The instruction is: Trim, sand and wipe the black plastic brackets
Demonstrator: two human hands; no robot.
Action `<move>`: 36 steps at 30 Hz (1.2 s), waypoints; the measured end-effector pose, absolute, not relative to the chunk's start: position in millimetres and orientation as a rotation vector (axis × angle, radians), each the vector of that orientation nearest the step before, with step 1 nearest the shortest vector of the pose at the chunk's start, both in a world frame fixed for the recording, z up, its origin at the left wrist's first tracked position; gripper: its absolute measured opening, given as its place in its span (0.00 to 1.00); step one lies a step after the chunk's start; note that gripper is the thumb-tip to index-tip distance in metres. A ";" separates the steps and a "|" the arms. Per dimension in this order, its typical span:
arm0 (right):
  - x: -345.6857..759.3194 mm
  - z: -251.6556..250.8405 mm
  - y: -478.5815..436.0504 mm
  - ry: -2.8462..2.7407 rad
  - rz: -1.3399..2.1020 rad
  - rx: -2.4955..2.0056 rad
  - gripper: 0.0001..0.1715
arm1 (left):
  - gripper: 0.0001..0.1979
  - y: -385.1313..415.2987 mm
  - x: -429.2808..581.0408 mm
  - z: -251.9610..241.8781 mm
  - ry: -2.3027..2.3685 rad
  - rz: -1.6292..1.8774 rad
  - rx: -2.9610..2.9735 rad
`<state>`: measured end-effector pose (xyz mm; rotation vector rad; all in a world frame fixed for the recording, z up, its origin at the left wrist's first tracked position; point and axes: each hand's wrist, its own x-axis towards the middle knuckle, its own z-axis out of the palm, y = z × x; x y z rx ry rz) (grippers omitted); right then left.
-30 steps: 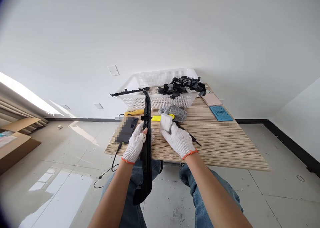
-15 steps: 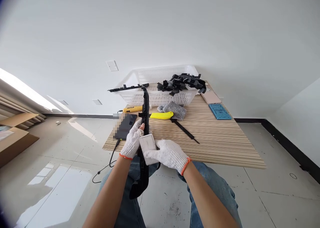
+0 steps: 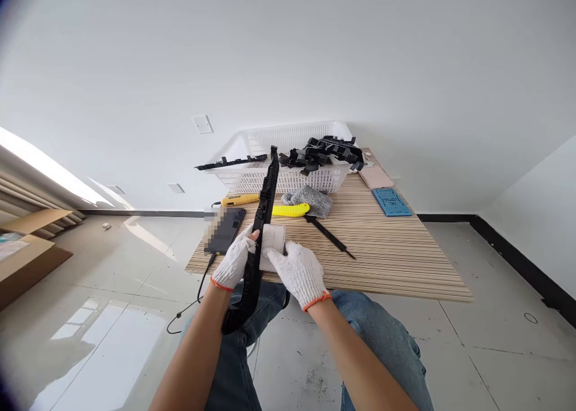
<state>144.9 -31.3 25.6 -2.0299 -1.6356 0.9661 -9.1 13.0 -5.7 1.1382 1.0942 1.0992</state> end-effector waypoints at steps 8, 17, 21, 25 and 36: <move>146.5 16.5 -26.5 -1.586 0.968 -1.969 0.25 | 0.13 9.9 -9.7 0.1 1.128 1.072 1.196; 154.3 16.3 -29.9 -1.883 1.035 -1.797 0.24 | 0.23 9.5 -2.9 3.0 1.217 1.159 1.147; 150.7 19.9 -27.6 -1.772 1.062 -1.864 0.24 | 0.22 7.5 -5.9 2.1 1.235 1.210 1.195; 148.6 18.3 -26.6 -1.673 1.044 -1.907 0.23 | 0.14 4.9 -16.6 0.2 1.003 1.034 1.217; 152.3 11.3 -20.8 -1.553 0.925 -1.935 0.26 | 0.28 1.3 -33.1 -6.4 0.739 0.852 1.216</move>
